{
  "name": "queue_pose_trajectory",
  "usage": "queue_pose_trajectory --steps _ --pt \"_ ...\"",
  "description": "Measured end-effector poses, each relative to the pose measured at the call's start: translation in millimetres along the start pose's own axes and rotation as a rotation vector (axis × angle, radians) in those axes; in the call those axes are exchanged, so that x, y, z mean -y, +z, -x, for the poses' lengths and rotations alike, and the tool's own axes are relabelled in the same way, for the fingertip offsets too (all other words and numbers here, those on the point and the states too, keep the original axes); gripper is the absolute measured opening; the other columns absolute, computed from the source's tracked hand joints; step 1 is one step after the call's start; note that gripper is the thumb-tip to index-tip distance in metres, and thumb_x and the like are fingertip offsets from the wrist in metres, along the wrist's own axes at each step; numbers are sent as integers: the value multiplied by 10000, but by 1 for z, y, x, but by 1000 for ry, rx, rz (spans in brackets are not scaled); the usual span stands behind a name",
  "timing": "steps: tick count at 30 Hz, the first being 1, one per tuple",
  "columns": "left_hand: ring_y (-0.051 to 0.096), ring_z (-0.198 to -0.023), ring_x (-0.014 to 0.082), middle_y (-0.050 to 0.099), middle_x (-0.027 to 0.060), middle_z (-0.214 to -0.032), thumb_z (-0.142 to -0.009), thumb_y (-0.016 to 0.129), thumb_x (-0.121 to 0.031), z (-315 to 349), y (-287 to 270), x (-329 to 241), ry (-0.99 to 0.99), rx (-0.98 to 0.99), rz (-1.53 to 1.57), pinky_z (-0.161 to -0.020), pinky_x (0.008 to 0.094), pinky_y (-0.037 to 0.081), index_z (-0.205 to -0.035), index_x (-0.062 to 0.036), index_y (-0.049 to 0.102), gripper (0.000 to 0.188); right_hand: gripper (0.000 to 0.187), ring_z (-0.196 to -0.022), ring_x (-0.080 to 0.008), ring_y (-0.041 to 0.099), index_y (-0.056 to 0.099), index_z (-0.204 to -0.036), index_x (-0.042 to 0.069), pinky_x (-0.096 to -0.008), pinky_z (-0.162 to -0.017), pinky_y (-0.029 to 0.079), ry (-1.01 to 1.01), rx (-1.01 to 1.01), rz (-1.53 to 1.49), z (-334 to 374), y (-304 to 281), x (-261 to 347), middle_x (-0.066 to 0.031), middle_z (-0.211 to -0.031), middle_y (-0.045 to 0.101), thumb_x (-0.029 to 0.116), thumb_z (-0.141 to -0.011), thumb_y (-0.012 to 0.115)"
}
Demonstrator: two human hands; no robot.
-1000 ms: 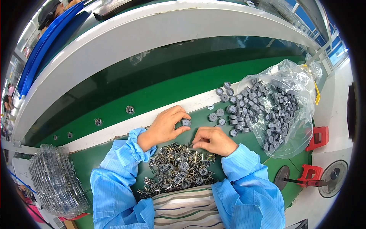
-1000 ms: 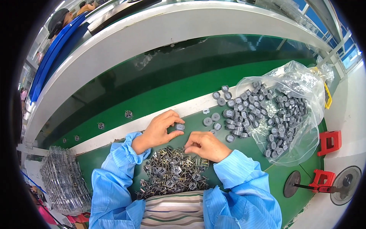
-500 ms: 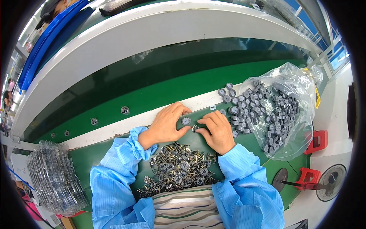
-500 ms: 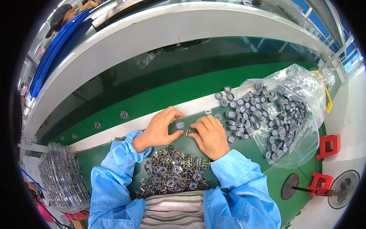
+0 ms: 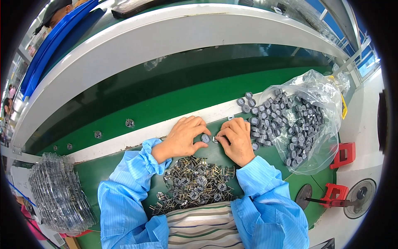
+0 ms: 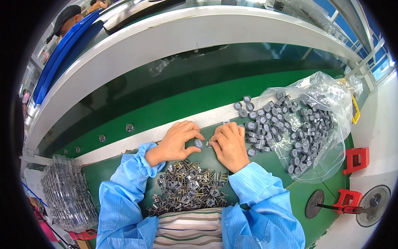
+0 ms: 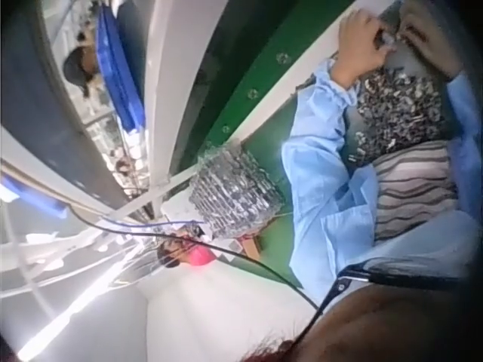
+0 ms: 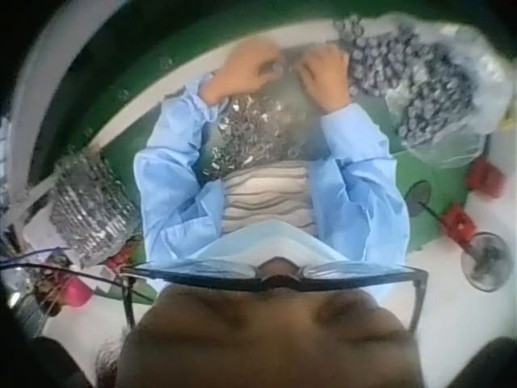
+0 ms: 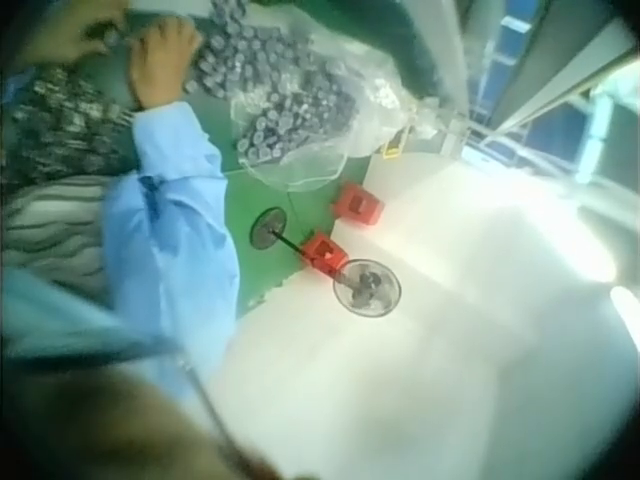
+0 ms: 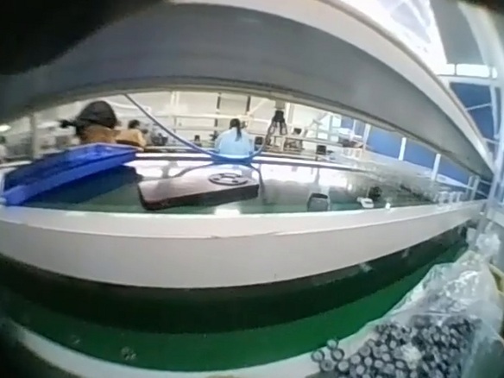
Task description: The person assembles small metal clips onto circular plastic components by hand, attaching them one by one.
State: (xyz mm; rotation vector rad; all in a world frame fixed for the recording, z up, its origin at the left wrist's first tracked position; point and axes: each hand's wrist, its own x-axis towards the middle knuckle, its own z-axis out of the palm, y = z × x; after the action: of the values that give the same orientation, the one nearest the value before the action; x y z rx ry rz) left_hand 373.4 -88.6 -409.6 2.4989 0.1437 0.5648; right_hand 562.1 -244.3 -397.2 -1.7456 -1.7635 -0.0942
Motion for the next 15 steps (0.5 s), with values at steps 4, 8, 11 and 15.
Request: queue_pose_trajectory --steps 4,8,11,15 --pt "616 -1050 285 625 61 -1028 -764 920 -431 -2 7 -3 -150 19 13 -918 428 460 -989 -99 701 457 184 -1040 -260 579 736 -875 102 -434 -895 380 83 -61 -196 -8 6 11 -14 -1002 657 97 -756 875" --pt "614 -1033 278 627 54 -1011 -756 919 -459 -3 7 -4 -152 0 -8 -912 419 457 -957 -99 697 468 177 -1047 -259 580 733 -874 97 -436 -896 380 63 -20 -157 -8 13 11 -11 -997 653 94 -761 870" --pt "614 -1029 274 628 46 -1005 -764 916 -453 -3 6 -2 -140 -2 12 -911 416 456 -950 -101 702 452 178 -1050 -259 587 731 -871 93 -434 -896 382 41 -21 -100 -10 13 12 -10 -994 651 96 -758 868" --pt "615 -1029 268 627 37 -999 -773 911 -447 -3 7 -3 -133 -10 14 -912 413 453 -953 -104 707 438 177 -1042 -260 589 730 -875 93 -431 -890 381 -41 -49 -1 -13 11 15 -12 -1001 653 99 -757 862"
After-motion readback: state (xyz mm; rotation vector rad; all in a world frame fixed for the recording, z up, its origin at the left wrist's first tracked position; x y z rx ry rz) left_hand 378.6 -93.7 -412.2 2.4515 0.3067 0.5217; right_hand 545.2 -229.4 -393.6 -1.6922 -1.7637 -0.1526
